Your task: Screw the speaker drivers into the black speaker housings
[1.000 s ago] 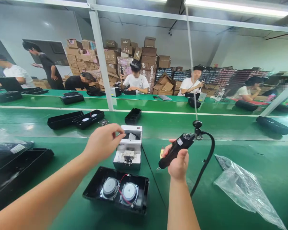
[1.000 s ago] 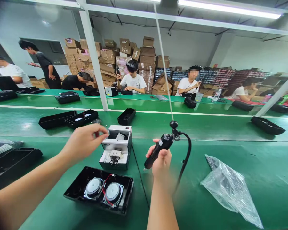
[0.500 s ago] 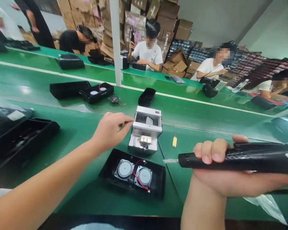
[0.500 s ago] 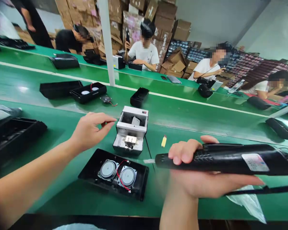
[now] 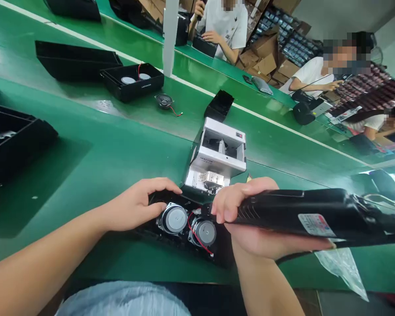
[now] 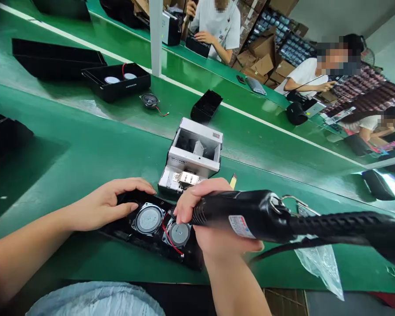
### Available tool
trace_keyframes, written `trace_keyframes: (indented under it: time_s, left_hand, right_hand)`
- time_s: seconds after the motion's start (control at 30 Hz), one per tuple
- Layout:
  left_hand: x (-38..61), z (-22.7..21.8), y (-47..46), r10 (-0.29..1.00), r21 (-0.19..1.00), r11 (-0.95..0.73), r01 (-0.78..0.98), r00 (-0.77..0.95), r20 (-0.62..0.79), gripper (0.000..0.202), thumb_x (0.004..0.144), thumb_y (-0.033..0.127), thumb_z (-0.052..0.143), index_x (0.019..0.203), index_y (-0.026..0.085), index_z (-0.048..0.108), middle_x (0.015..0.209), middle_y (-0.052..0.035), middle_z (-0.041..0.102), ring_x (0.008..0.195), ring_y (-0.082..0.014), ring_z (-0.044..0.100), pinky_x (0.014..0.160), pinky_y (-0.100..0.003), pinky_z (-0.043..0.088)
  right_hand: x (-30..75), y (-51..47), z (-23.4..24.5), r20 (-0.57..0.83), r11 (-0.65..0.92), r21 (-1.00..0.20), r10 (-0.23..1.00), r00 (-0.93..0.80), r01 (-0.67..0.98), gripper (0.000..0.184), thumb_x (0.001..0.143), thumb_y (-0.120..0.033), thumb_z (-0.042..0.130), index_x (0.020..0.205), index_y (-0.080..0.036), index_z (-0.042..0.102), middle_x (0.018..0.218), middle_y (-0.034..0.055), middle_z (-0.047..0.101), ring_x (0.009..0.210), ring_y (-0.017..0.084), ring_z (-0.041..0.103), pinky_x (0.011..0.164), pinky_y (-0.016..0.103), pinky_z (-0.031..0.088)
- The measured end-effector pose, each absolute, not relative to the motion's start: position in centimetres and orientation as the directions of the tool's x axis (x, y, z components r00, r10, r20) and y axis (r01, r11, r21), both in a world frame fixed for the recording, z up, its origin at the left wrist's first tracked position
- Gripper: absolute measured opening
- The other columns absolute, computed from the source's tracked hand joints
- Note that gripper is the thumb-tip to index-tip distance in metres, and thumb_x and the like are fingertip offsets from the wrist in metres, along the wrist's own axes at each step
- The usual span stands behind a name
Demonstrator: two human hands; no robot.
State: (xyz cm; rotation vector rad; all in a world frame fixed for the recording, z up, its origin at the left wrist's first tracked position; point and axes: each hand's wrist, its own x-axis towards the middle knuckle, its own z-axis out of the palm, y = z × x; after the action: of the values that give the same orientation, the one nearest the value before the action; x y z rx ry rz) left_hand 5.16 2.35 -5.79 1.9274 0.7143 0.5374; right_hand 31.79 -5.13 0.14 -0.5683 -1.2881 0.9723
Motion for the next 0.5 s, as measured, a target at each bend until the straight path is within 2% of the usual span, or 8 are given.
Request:
trace_keyframes:
  time_s: [0.13, 0.27, 0.5]
  left_hand:
    - [5.6, -5.9, 2.4, 0.7, 0.926, -0.284, 0.248, 0.714, 0.024, 0.039, 0.092, 0.023, 0.06, 0.126, 0.025, 0.077, 0.129, -0.0054, 0.081, 0.12, -0.0246, 0.076, 0.111, -0.037, 0.061]
    - [5.6, -5.8, 2.4, 0.702, 0.939, -0.261, 0.224, 0.712, 0.025, 0.041, 0.089, 0.021, 0.059, 0.126, 0.025, 0.077, 0.127, -0.0037, 0.081, 0.12, -0.0227, 0.076, 0.11, -0.034, 0.06]
    - [5.4, -5.7, 2.4, 0.67, 0.923, -0.336, 0.186, 0.737, 0.095, 0.038, 0.095, 0.019, 0.062, 0.129, 0.026, 0.077, 0.13, -0.0033, 0.079, 0.122, -0.0203, 0.075, 0.112, -0.031, 0.058]
  right_hand:
    - [31.1, -4.7, -0.1, 0.513, 0.497, -0.827, 0.858, 0.007, -0.262, 0.079, 0.091, -0.096, 0.05, 0.117, -0.027, 0.078, 0.067, 0.0019, 0.072, 0.054, 0.022, 0.067, 0.055, 0.04, 0.061]
    - [30.0, -4.4, -0.6, 0.487, 0.481, -0.847, 0.873, 0.032, -0.227, 0.064, 0.097, -0.084, 0.05, 0.115, -0.029, 0.078, 0.065, 0.0004, 0.07, 0.052, 0.021, 0.067, 0.054, 0.039, 0.059]
    - [30.4, -4.3, -0.5, 0.495, 0.486, -0.853, 0.869, 0.001, -0.193, 0.077, 0.093, -0.095, 0.043, 0.115, -0.029, 0.076, 0.063, -0.0004, 0.07, 0.048, 0.021, 0.065, 0.049, 0.038, 0.059]
